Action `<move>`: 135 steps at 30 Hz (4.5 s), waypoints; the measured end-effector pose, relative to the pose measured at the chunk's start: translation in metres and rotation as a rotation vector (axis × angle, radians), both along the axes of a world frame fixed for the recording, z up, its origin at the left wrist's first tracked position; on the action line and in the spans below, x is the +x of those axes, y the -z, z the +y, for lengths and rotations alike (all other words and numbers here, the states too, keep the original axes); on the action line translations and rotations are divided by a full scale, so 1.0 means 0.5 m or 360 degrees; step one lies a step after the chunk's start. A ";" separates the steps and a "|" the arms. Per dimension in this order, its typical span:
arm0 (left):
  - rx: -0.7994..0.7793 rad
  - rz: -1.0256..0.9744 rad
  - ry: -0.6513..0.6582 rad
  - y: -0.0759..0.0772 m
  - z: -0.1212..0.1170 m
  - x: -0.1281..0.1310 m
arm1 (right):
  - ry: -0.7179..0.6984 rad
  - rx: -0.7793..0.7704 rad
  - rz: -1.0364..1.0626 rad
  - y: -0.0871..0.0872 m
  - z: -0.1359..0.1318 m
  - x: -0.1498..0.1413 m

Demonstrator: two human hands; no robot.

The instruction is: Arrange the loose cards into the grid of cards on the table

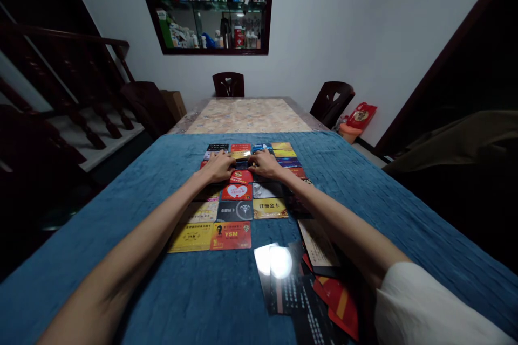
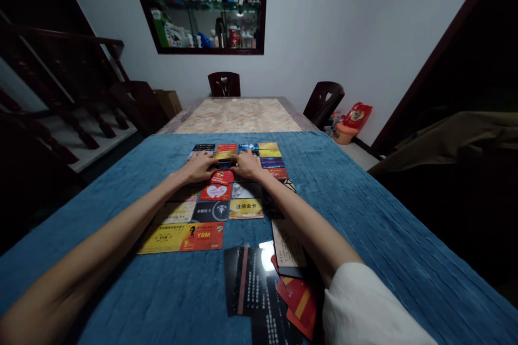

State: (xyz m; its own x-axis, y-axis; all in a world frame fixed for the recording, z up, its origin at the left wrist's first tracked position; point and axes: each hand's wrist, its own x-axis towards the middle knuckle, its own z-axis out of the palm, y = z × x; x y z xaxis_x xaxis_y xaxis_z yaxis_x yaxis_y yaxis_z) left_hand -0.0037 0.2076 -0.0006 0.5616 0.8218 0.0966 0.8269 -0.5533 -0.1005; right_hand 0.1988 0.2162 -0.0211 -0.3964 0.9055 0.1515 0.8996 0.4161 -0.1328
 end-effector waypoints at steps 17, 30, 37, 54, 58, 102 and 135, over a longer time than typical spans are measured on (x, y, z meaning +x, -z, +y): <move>0.0115 -0.0124 -0.0016 0.004 -0.020 -0.002 | -0.0078 0.0097 -0.0051 -0.023 -0.062 -0.008; 0.0000 -0.0211 0.0423 0.014 -0.086 -0.013 | -0.0339 0.0018 -0.0029 -0.022 -0.095 0.000; -0.0004 -0.0213 0.0409 0.021 -0.096 -0.012 | -0.0297 0.0007 -0.0049 -0.023 -0.099 0.000; -0.0057 -0.0171 0.0238 0.019 -0.070 -0.016 | -0.0286 0.0014 -0.0137 -0.025 -0.090 -0.010; -0.0035 -0.0209 0.0250 0.019 -0.072 -0.018 | -0.0292 0.0038 -0.0089 -0.022 -0.091 -0.005; -0.0017 -0.0367 0.0973 0.038 -0.409 0.212 | -0.0357 0.0163 0.0344 0.003 -0.426 0.272; 0.0066 -0.0326 0.1157 0.048 -0.409 0.220 | -0.0486 -0.0115 0.0409 -0.047 -0.468 0.279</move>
